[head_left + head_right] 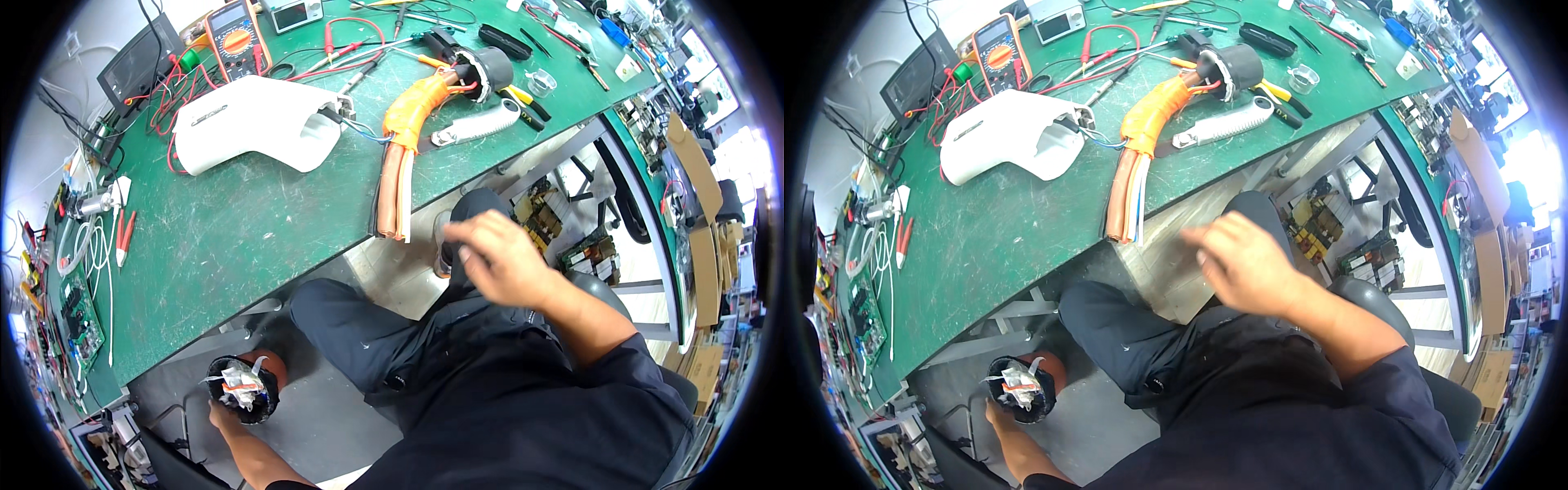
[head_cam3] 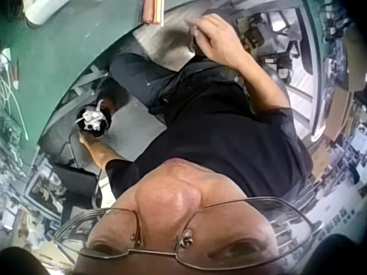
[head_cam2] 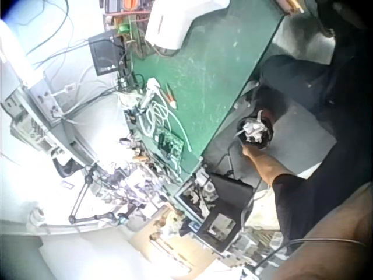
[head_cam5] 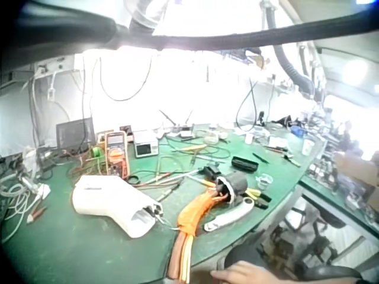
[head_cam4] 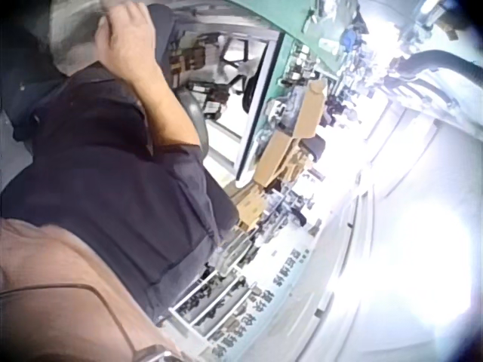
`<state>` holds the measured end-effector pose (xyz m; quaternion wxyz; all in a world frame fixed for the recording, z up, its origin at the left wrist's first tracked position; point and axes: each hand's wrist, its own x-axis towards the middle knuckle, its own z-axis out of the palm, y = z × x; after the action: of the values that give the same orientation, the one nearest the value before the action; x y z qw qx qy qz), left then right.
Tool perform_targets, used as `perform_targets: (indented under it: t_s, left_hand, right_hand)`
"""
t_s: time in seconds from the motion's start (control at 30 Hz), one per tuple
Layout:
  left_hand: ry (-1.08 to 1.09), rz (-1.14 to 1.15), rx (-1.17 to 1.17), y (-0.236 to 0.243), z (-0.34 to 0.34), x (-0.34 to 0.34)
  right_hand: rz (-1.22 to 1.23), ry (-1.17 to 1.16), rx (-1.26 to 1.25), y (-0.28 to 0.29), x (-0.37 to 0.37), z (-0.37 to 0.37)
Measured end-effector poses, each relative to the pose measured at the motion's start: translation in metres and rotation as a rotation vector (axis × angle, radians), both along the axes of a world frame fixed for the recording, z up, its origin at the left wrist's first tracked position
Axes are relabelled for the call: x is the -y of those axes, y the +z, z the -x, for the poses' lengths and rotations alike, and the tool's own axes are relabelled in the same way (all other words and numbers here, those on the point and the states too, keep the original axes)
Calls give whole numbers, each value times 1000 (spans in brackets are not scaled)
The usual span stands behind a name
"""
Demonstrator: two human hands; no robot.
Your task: The person removes orange tape from a charging connector and uses a utility knife to cut through the black insulation on the thick orange cable to reveal the wires inside.
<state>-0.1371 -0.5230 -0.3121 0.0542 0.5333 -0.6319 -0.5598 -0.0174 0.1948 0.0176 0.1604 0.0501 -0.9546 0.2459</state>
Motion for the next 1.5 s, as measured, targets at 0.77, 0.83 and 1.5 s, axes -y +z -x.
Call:
perform_targets:
  t_s: [0.77,0.83,1.5]
  left_hand:
    - [-1374,1003,-986,371,-5,-571]
    - [-1474,1067,-833,363,0,-583]
    - [-1468,-123,-318,402,30,-575]
  right_hand:
    - [-507,151,-27,53,-128,82]
    - [-417,134,-3,57,-130,74]
    - [1214,-122,434,39,-105,16]
